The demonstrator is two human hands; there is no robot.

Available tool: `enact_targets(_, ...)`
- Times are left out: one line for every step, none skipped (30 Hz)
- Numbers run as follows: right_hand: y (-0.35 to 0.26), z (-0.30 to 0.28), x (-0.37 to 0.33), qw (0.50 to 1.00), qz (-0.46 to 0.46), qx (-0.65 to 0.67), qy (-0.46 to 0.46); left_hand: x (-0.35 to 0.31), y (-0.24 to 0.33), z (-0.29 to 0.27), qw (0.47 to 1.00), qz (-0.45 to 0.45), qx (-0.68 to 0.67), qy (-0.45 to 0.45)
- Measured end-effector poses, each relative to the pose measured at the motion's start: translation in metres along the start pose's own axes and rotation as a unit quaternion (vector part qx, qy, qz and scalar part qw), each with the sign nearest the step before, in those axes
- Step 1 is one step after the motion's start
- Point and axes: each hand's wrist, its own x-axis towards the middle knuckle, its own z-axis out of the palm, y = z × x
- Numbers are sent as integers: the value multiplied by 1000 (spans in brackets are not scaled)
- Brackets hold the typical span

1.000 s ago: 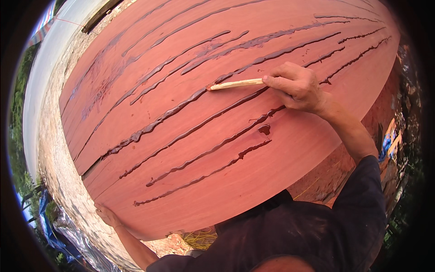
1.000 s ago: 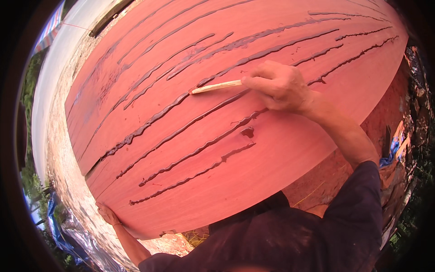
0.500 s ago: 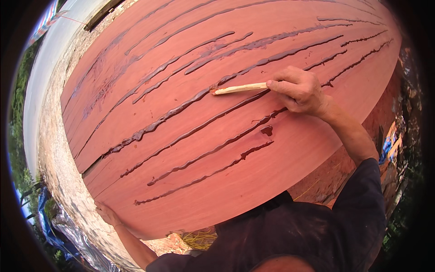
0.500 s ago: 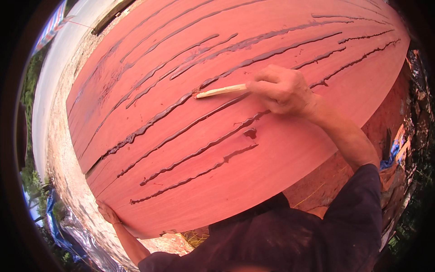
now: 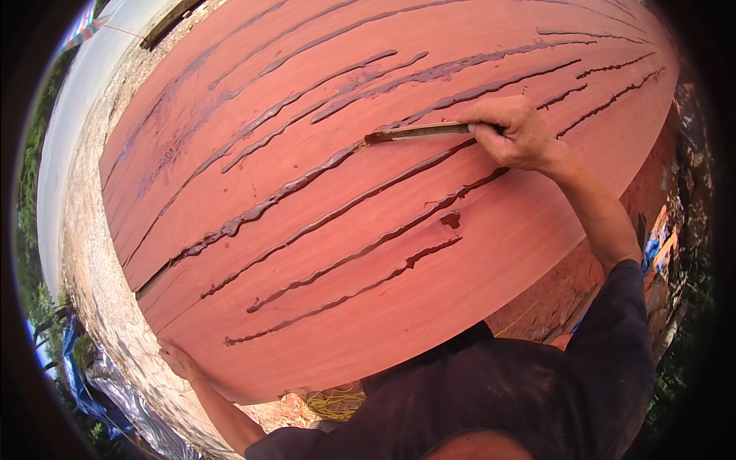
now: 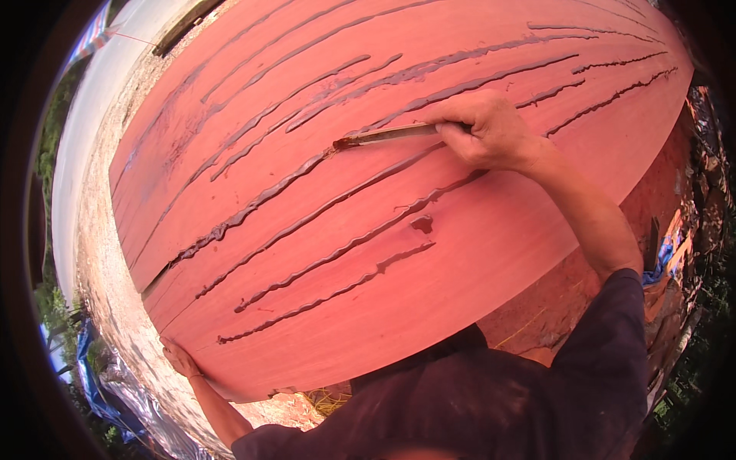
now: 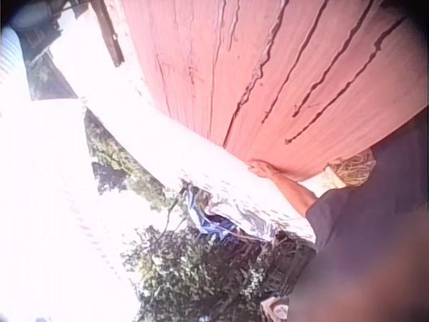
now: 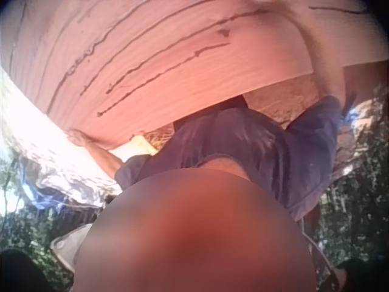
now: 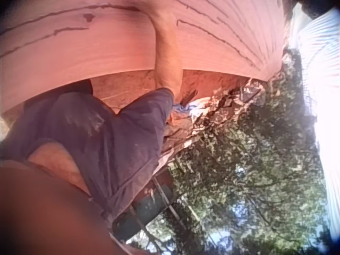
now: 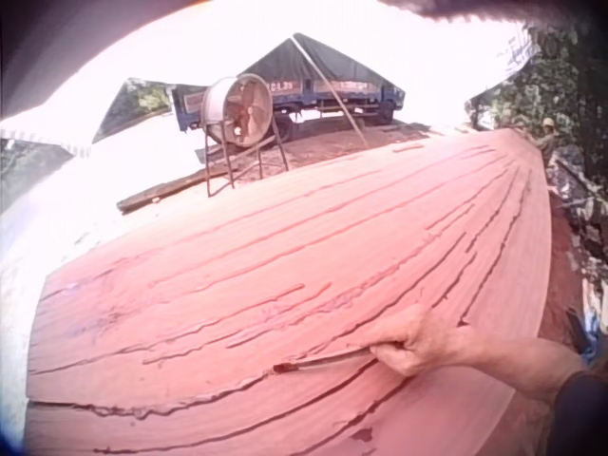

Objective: The person applies a reddish paste into the grooves of a large pink wooden board using a small stick. They repeatedly dip the stick into a container, spread the paste along the grooves, and later add liquid from a white jug to the container before continuing to fill the grooves.

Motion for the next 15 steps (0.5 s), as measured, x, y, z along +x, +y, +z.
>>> enact_targets(-1, -6, -1, 1000, 30, -3, -11, 0, -1, 0, 1000, 10, -5, -3)
enact_targets(-1, -9, -2, 998, 63, -6, -22, -1, -1, 0, 1000, 12, -7, -5)
enact_targets(-1, -9, -2, 999, 48, 2, -19, -1, -1, 0, 1000, 16, -9, -4)
enact_targets(-1, -9, -2, 999, 38, 11, -18, -2, -2, 0, 1000, 15, -15, -6)
enact_targets(-1, -9, -2, 999, 33, 21, -15, -3, -2, -1, 1000, 18, -20, -5)
enact_targets(1, -6, -2, 1000, 2, 15, -5, -4, -1, 0, 999, 21, -25, -5)
enact_targets(2, -2, 0, 1000, -25, 10, 6, -4, 0, -1, 1000, 22, -11, -5)
enact_targets(4, 0, 0, 998, -52, 6, 17, -4, 1, -1, 1000, 23, 2, -5)
enact_targets(5, 0, 0, 999, -43, 0, 16, -4, 2, -2, 1000, 21, 15, 2)
enact_targets(6, -2, -1, 999, -35, -6, 15, -4, 3, -2, 1000, 24, 16, -5)
enact_targets(7, -4, -2, 999, -28, -12, 13, -4, 4, -2, 1000, 23, 17, -7)
enact_targets(7, -7, -4, 1000, -9, -20, 7, -4, 4, -2, 1000, 19, 13, -2)
enact_targets(6, -12, -6, 1000, 10, -28, 0, -5, 5, -2, 1000, 25, 10, -6)
enact_targets(5, -16, -8, 999, 32, -35, -9, -5, 5, -2, 1000, 28, 3, -3)
enact_targets(3, -17, -8, 999, 23, -33, -1, -6, 5, -2, 1000, 25, -7, -4)
